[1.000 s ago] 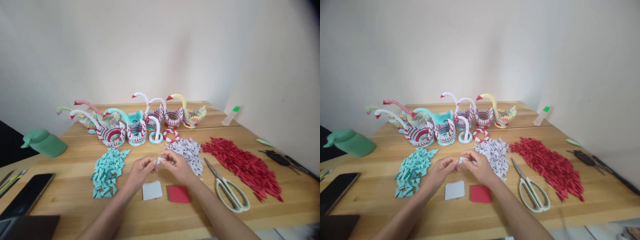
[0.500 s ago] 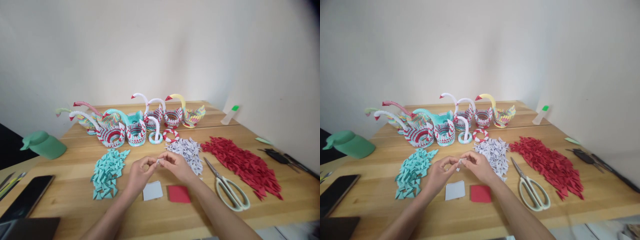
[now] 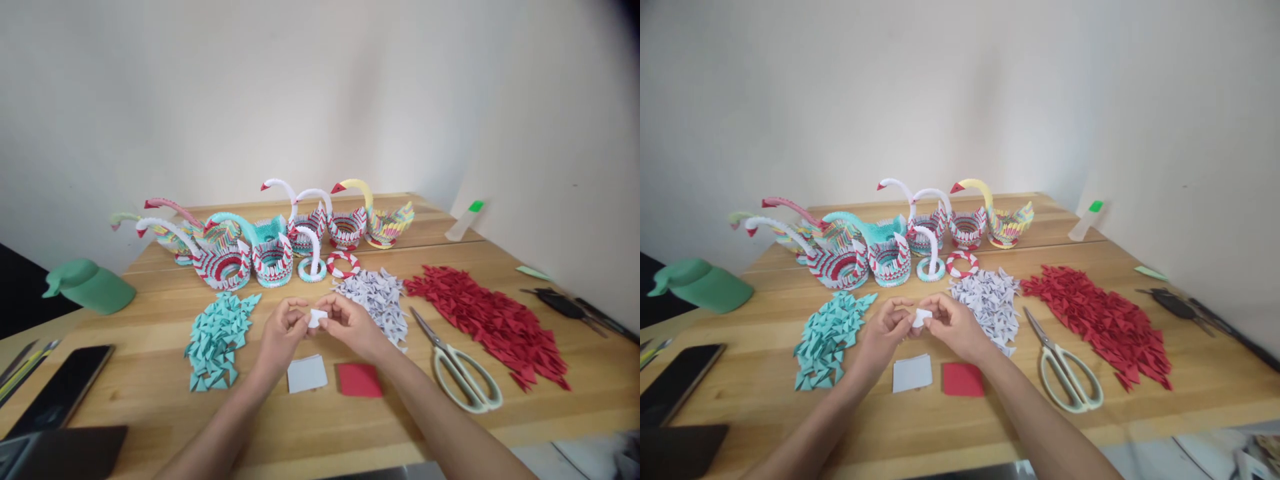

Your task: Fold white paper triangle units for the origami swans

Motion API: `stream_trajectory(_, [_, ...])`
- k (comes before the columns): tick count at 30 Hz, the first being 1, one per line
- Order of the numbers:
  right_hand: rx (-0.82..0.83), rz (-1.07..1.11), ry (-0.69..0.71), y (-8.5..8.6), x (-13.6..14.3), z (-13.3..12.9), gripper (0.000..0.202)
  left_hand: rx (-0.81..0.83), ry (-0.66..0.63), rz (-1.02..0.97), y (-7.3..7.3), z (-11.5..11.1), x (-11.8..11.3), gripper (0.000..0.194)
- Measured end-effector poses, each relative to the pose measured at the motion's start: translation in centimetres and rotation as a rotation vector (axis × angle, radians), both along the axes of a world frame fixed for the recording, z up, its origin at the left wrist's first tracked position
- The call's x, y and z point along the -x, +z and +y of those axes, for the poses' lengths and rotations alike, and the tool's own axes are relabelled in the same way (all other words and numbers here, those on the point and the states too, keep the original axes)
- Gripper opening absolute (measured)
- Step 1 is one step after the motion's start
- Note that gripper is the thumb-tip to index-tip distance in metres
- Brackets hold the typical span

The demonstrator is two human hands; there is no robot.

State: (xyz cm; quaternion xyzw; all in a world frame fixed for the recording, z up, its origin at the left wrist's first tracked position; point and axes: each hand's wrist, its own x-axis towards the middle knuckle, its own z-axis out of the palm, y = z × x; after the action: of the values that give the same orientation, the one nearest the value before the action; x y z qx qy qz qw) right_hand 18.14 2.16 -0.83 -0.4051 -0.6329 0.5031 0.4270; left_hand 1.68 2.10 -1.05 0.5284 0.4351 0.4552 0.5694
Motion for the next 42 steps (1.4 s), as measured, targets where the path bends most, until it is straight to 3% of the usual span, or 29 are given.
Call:
stream_trajectory(4, [0.007,-0.019,0.002,-0.3,-0.1,0.1,0.015,-0.1,0.005,0.147,0.2,-0.2,0.0,0.017])
stream_trajectory(9, [-0.017,-0.05,-0.045,-0.6,-0.1,0.2,0.017,-0.471,0.082,0.524,0.5,-0.3,0.3,0.006])
stream_trajectory(11, [-0.03,-0.041,-0.045,-0.6,0.0,0.2,0.017,-0.615,0.089,0.598,0.4,-0.3,0.3,0.007])
stream_trajectory(14, [-0.04,-0.045,-0.047,-0.5,0.0,0.2,0.018,-0.706,0.089,0.658,0.3,-0.3,0.4,0.009])
stream_trajectory(27, [-0.039,-0.071,-0.056,-0.3,-0.2,0.2,0.019,-0.523,0.129,0.494,0.2,-0.2,0.5,0.009])
stream_trajectory(37, [-0.068,-0.146,-0.077,0.6,-0.2,0.0,0.017,-0.565,0.127,0.54,0.2,-0.4,0.3,0.01])
stream_trajectory(42, [-0.091,-0.155,-0.077,0.3,-0.2,0.0,0.015,-0.598,0.138,0.556,0.2,-0.5,0.3,0.009])
